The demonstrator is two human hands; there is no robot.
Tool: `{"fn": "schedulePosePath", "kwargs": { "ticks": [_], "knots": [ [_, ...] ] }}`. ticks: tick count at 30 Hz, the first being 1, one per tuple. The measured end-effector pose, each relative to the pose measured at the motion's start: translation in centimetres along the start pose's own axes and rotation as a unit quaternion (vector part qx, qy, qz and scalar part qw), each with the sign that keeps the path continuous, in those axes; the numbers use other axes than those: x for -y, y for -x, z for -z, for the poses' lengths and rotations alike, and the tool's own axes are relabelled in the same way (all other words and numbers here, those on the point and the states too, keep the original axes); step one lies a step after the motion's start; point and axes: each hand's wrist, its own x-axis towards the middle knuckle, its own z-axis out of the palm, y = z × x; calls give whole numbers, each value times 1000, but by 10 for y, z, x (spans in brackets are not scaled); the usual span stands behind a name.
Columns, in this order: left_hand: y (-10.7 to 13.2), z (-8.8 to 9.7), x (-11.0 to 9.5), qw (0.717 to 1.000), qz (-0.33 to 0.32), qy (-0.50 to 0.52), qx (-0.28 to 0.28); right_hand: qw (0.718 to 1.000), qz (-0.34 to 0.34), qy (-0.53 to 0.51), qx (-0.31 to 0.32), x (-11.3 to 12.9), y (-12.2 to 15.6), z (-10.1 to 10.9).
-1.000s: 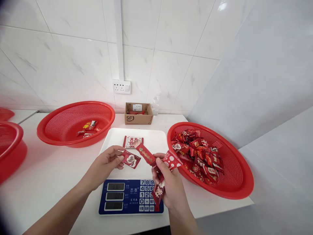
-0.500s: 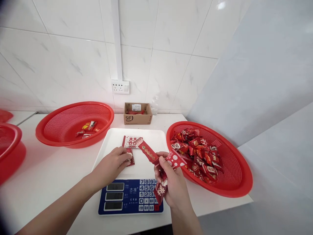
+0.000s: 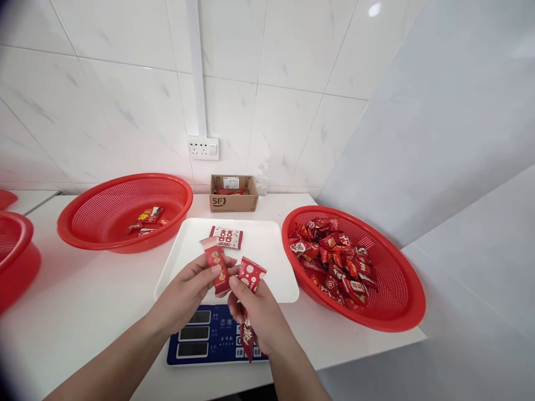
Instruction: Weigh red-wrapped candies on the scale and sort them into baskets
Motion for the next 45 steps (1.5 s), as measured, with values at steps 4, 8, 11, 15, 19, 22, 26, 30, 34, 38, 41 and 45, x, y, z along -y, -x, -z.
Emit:
{"fn": "schedulePosePath", "kwargs": {
  "ticks": [4, 8, 11, 15, 19, 22, 26, 30, 34, 38, 41, 45],
  "knots": [
    [3, 1, -5, 997, -6, 37, -73, 967, 100, 222, -73, 2, 0, 0],
    [10, -3, -5, 999, 22, -2, -33, 866, 204, 438, -133, 4, -2, -2],
    [11, -4, -1, 999, 19, -43, -7, 853, 201, 467, -120, 6, -1, -6],
    [9, 0, 0, 998, 13, -33, -43, 920, 171, 343, -77, 13, 4, -3],
    [9, 4, -2, 997, 9, -42, -63, 962, 96, 242, -84, 23, 5, 7],
    [9, 4, -1, 997, 8, -55, -58, 962, 99, 245, -67, 26, 3, 10],
    [10, 3, 0, 993, 56, -93, -45, 953, 123, 267, -76, 26, 1, 9],
    [11, 2, -1, 994, 43, -96, -20, 947, 131, 278, -94, 22, 0, 8],
    [10, 0, -2, 994, 53, -90, -43, 951, 128, 269, -89, 20, 0, 9],
    [8, 0, -3, 996, 33, -45, -66, 955, 114, 262, -76, 19, 0, 10],
    [7, 1, -1, 998, 25, -11, -59, 961, 86, 256, -66, 19, 0, 10],
    [5, 5, 3, 995, 52, -17, -78, 962, 72, 253, -77, 19, 0, 10]
  ]
}}
